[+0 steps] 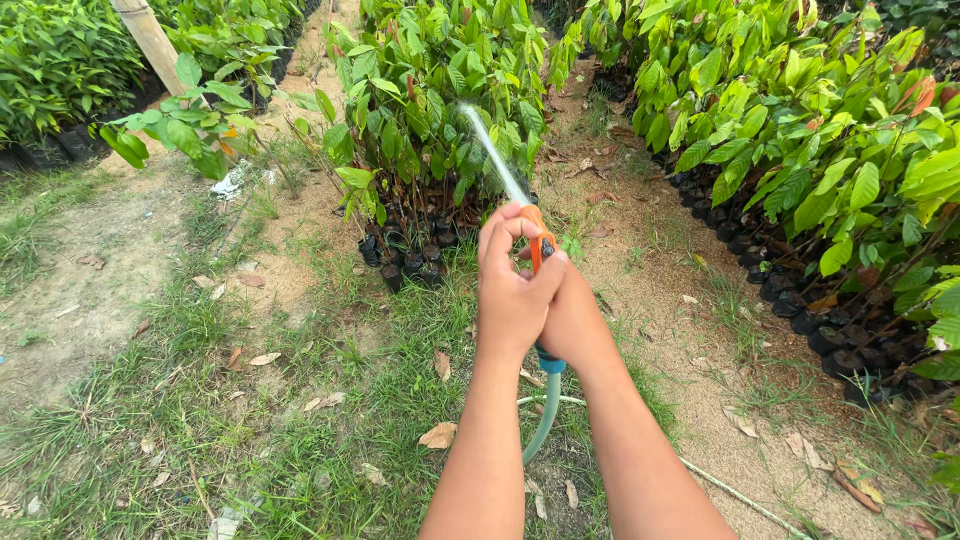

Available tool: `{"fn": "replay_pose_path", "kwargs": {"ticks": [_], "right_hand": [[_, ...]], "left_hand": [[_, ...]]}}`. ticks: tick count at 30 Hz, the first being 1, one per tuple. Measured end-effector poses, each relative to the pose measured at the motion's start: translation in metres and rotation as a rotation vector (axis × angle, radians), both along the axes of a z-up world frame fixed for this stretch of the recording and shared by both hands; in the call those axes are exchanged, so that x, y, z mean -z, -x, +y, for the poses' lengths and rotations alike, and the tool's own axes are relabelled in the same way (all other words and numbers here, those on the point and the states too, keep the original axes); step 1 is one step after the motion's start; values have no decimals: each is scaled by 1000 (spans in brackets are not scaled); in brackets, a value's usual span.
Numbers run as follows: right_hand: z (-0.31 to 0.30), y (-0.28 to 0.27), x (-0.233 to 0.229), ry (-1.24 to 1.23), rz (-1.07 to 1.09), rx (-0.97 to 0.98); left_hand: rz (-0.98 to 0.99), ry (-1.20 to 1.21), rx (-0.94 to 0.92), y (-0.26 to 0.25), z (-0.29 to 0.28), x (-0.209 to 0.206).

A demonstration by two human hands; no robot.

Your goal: The person waters rows of small plants in black bags using a hand sprayer attached to a hose.

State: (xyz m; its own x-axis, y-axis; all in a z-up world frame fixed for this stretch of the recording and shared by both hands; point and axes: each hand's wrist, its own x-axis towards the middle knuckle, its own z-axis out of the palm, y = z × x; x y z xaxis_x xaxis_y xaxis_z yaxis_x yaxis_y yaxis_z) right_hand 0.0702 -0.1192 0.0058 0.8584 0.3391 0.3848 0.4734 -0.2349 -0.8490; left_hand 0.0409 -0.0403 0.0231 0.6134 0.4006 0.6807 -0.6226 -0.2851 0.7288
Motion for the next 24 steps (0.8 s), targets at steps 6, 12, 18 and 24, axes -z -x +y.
{"fn": "replay_pose_path", "kwargs": {"ticks": [6, 12, 18, 24], "right_hand": [[3, -11, -9, -67, 68, 4], [1, -11, -8, -206, -49, -222], [-8, -13, 1, -145, 263, -324], [-4, -18, 9, -229, 279, -333]], "left_hand": [[24, 94, 5, -8, 5, -14], [-39, 473, 220, -33, 1, -3], [118, 280, 186, -24, 7, -8], [173, 10, -43, -18, 4, -13]]}}
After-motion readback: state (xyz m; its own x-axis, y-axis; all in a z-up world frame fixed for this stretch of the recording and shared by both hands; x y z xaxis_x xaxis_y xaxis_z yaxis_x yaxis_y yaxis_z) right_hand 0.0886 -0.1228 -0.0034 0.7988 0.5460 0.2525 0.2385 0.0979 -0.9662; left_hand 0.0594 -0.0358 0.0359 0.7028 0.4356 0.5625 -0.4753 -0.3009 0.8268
